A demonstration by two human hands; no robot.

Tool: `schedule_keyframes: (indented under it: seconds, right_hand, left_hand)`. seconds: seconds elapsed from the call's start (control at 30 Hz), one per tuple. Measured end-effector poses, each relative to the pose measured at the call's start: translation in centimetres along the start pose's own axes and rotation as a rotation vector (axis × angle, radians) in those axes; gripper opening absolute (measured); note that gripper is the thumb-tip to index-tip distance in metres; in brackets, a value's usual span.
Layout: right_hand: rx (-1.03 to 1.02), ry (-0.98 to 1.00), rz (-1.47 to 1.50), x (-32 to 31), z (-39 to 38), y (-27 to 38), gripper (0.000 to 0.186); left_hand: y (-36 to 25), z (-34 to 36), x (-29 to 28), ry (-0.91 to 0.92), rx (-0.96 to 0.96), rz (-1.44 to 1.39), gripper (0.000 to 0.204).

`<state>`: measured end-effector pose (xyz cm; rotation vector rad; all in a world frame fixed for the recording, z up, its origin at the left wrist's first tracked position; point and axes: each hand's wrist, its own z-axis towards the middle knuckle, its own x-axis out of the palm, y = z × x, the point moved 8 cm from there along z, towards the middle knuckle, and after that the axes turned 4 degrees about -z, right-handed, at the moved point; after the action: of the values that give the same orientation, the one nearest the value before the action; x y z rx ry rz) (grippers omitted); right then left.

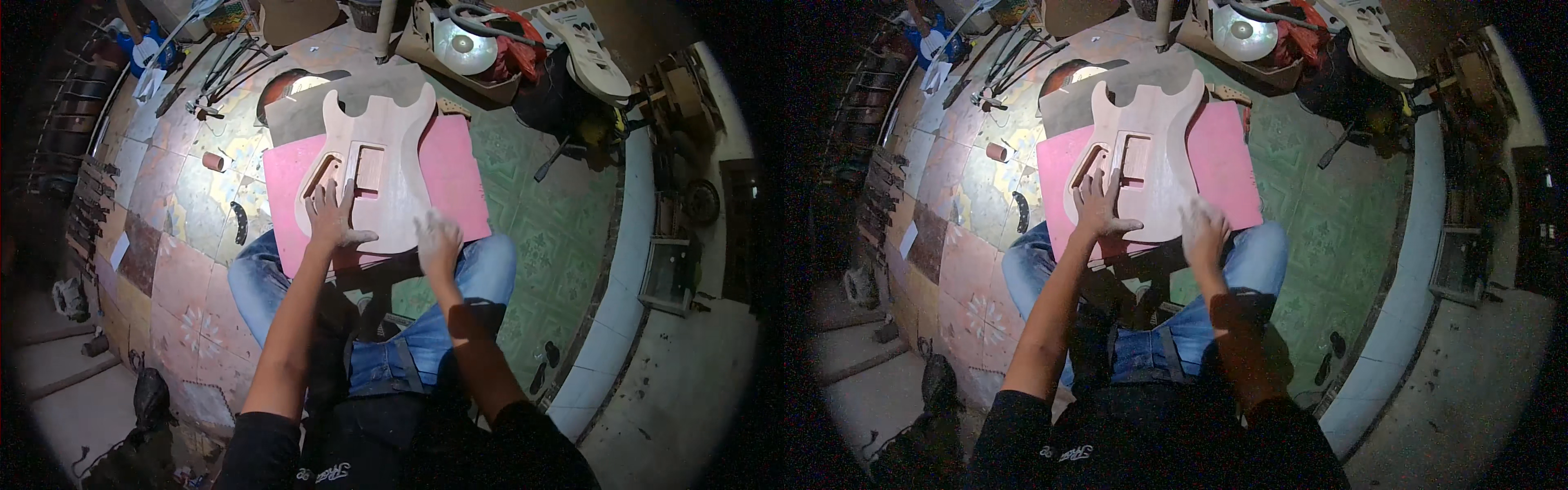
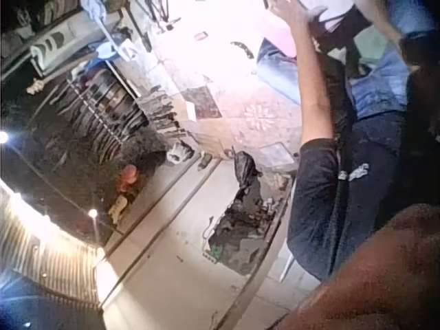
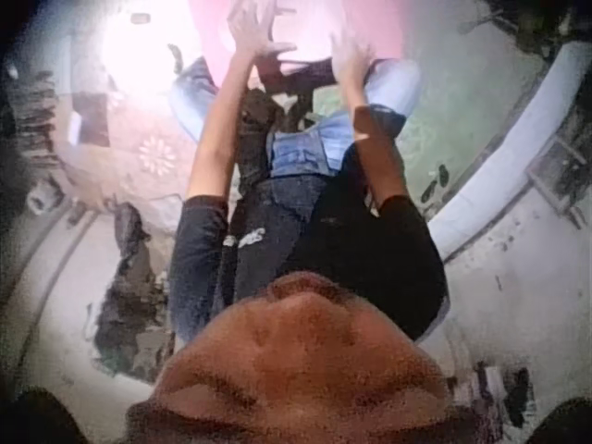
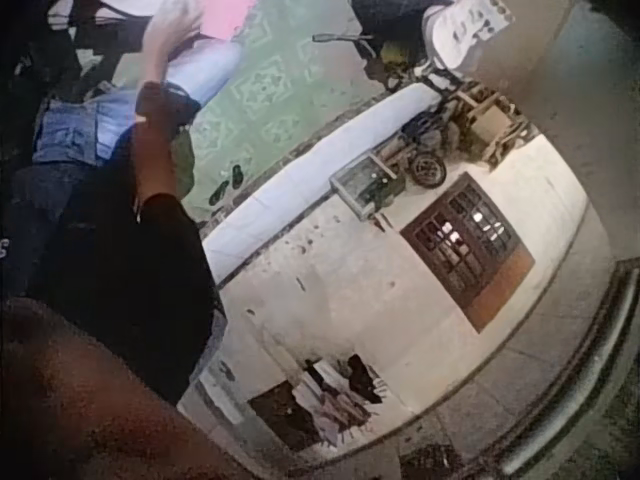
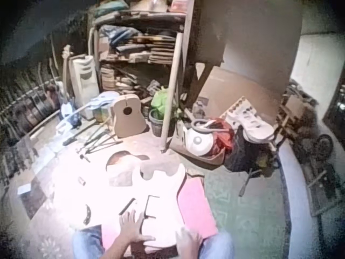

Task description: The person sands the edges and flat surfaces of a wooden electric guitar body using a sanding block, turning the body over and around to reach different sections.

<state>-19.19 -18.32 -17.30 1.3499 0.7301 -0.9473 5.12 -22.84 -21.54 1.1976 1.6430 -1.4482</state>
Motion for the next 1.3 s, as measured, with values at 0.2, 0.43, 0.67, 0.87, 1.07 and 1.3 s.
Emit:
schedule_keyframes:
  seconds: [0.2, 0.43, 0.67, 0.87, 1.07, 1.3]
  right_hand:
    - [-0.051, -0.128, 0.012, 0.8, -6.0, 1.4, 0.042]
    - [0.221, -0.22, 0.222, 0.7, -0.4, -1.7, 0.039]
    - [0.01, -0.286, 0.024, 0.4, -1.8, 0.8, 0.033]
    - [0.062, -0.228, 0.074, 0.9, -5.6, 3.1, 0.036]
    - [0.519, -0.314, 0.492, 1.0, 0.3, -3.0, 0.043]
    - [0.491, -0.339, 0.846, 2.3, -2.5, -0.7, 0.046]
  left_hand:
    - [0.1, -0.1, -0.4, 0.057, -0.037, 0.055, 0.145]
    - [-2.4, -0.8, -0.8, -0.109, -0.175, -0.055, 0.134]
    - [-1.9, -1.1, 0.1, -0.157, -0.145, -0.058, 0.133]
    - [-1.3, -1.2, 0.6, -0.052, -0.2, -0.079, 0.136]
    - [-1.9, -1.2, 1.2, -0.027, -0.209, -0.075, 0.136]
    - [-1.3, -0.8, 1.2, -0.039, -0.265, -0.1, 0.134]
